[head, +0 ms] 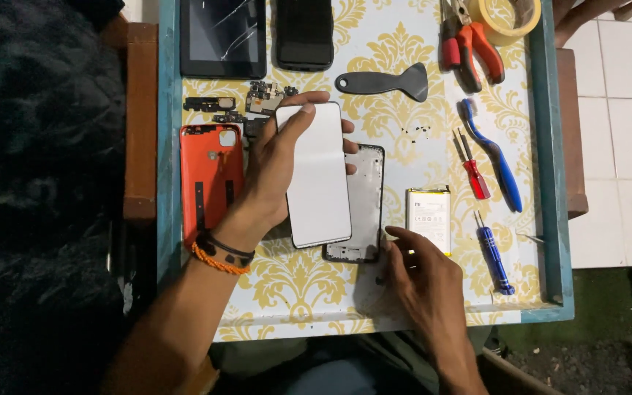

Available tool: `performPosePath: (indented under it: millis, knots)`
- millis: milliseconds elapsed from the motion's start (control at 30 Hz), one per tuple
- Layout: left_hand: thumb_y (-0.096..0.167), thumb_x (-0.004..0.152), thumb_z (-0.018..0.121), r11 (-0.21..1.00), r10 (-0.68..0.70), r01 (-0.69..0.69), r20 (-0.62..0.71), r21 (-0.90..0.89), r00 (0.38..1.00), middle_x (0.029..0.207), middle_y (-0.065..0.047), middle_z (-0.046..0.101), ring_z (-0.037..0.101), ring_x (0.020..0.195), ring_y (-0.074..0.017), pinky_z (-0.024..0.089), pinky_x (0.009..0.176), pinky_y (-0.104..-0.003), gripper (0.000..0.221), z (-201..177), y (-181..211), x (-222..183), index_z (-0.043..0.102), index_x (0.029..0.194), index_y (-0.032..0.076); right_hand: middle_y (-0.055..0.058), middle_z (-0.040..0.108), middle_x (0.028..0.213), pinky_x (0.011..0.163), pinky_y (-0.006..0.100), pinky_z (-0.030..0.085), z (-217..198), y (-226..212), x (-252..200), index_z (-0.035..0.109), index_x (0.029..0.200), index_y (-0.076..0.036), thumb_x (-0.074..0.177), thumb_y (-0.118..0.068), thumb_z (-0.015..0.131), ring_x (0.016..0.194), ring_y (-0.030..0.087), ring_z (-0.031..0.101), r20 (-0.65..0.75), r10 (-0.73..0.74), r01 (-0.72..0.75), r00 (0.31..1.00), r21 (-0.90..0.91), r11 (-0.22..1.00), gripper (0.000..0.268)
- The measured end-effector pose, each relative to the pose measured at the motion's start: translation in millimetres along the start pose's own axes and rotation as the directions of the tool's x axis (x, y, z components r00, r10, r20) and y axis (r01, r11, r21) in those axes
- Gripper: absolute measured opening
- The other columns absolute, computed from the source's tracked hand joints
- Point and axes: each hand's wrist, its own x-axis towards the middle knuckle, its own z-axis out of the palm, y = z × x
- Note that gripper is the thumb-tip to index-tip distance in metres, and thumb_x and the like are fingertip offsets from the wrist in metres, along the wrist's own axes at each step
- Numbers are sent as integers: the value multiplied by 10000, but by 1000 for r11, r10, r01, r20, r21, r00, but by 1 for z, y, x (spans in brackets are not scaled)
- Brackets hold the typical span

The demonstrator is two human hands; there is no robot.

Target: The person is cleaning the internal frame of a disassembled smartphone using a toothbrush to remove dust and adhesive residue.

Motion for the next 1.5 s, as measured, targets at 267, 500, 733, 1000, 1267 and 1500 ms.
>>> performPosePath:
  millis: [267, 500, 733, 1000, 1267, 1500]
  knots:
    - [4, 878, 685, 999, 52, -51, 112, -15, 992, 1035, -243, 692, 716, 821, -332, 651, 688, -470, 446, 7, -6, -6, 550, 1301, 44, 19, 818, 924, 699, 264, 586, -23, -51, 32, 720, 1194, -172, 913, -304, 688, 785, 105, 745, 191, -88, 54, 978, 176, 983, 313]
    - [442, 942, 568, 992, 111, -110, -21, 65, 994, 1020, -213, 736, 758, 849, -317, 665, 738, -407, 479, 14, -3, -10, 649, 1238, 73, -28, 626, 773, 632, 201, 383, -4, -45, 81, 692, 876, -75, 922, -164, 779, 720, 54, 532, 421, -282, 22, 862, 525, 851, 132]
    - [291, 788, 876, 806, 279, -302, 124, 509, 952, 862, -73, 740, 659, 794, -92, 596, 702, -285, 347, 2, -18, 1, 727, 1025, 86, 98, 620, 695, 649, 356, 640, -18, -44, 116, 685, 970, 37, 916, -77, 774, 654, 194, 682, 180, -337, 163, 924, 613, 773, 155]
    - [456, 1060, 548, 746, 484, -371, -68, 553, 872, 669, 80, 408, 383, 690, -46, 310, 660, -250, 431, -20, -17, 12, 586, 742, 167, 86, 589, 706, 686, 339, 556, -12, -45, 102, 711, 949, 25, 877, -66, 801, 681, 180, 604, 252, -338, 150, 907, 556, 817, 147]
    - [305, 842, 835, 763, 324, -341, 132, 549, 937, 883, -54, 632, 565, 884, -148, 452, 808, -322, 357, 13, -17, -2, 622, 1027, 87, 70, 577, 702, 684, 324, 540, -19, -30, 111, 698, 943, 3, 906, -83, 785, 674, 168, 597, 212, -343, 173, 915, 560, 810, 127]
    - [372, 1064, 601, 736, 421, -401, 94, 545, 902, 779, 31, 564, 512, 778, -52, 439, 721, -206, 293, -24, -25, 16, 707, 1029, 101, 86, 579, 675, 664, 327, 538, -29, -35, 109, 698, 918, 16, 892, -71, 796, 648, 183, 616, 198, -359, 208, 912, 531, 821, 133]
